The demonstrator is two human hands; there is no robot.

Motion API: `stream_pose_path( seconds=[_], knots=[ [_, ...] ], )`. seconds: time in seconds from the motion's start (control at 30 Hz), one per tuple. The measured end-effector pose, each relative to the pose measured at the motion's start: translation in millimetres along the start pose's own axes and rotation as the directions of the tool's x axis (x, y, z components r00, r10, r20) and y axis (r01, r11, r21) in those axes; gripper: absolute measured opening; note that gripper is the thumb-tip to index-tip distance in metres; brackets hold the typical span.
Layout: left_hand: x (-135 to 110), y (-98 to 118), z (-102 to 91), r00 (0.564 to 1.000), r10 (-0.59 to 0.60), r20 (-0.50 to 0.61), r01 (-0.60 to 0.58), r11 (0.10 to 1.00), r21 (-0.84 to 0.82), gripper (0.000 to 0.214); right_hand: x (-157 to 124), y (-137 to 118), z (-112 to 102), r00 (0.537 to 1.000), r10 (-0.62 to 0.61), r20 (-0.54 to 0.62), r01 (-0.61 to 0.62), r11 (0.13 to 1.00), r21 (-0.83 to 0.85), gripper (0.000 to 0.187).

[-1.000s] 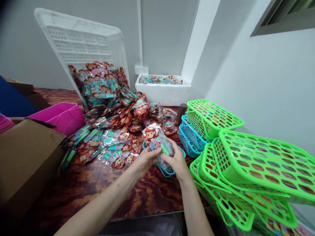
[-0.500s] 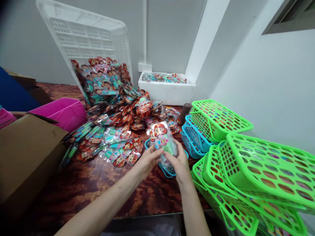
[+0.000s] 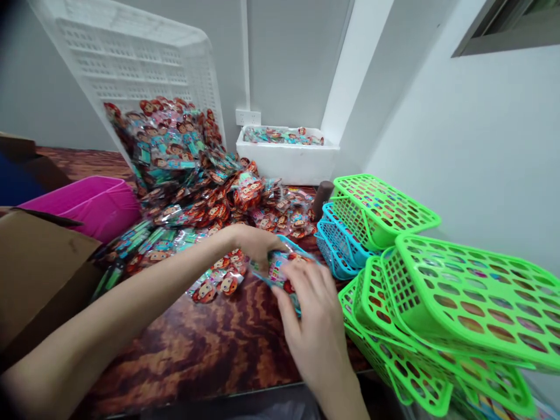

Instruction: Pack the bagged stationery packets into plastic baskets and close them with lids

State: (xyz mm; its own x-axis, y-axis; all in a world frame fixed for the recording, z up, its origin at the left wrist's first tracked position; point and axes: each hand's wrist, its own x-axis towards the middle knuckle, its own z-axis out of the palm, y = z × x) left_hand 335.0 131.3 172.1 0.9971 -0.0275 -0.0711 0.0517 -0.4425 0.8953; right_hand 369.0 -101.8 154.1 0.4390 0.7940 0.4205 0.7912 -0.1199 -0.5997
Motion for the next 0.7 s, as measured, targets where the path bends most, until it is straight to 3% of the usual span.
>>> stream_pose_path(
  seconds=[0.07, 0.13, 0.2, 0.33, 0.43, 0.57, 0.7],
  knots=[
    [27, -9, 7.8, 0.996, 0.007, -0.088, -0.009, 1.000, -0.025, 0.052, 20, 21, 17, 0.999, 0.018, 0.031, -0.014, 0.994, -0.104, 0.053],
    [46, -21, 14.3, 0.991, 0.010, -0.132, -0.014, 0.999, -0.031, 0.051, 36, 49, 35, 0.976, 0.098, 0.194, -0.069, 0.986, -0.149, 0.073],
    [52, -32, 15.4, 0.988, 0.010, -0.157, -0.012, 1.000, -0.015, 0.043, 45, 74, 48, 0.952, 0.148, 0.268, -0.104, 0.980, -0.172, 0.079],
    [31, -50, 6.5, 0.952, 0.031, -0.304, -0.021, 0.999, 0.038, 0.038, 49, 92, 55, 0.943, 0.196, 0.270, -0.160, 0.976, -0.150, 0.068],
    [6, -63, 5.4, 0.873, 0.035, -0.486, -0.013, 0.999, 0.049, 0.036, 55, 91, 54, 0.921, 0.303, 0.244, -0.274, 0.951, -0.145, 0.056],
    [-14, -82, 25.1, 0.745, -0.017, -0.666, 0.035, 0.999, 0.014, 0.033, 66, 93, 58, 0.904, 0.388, 0.181, -0.360, 0.918, -0.167, 0.047],
    [-21, -94, 52.4, 0.731, -0.029, -0.682, 0.073, 0.997, 0.036, 0.039, 73, 96, 66, 0.911, 0.396, 0.117, -0.376, 0.913, -0.156, 0.044]
  ],
)
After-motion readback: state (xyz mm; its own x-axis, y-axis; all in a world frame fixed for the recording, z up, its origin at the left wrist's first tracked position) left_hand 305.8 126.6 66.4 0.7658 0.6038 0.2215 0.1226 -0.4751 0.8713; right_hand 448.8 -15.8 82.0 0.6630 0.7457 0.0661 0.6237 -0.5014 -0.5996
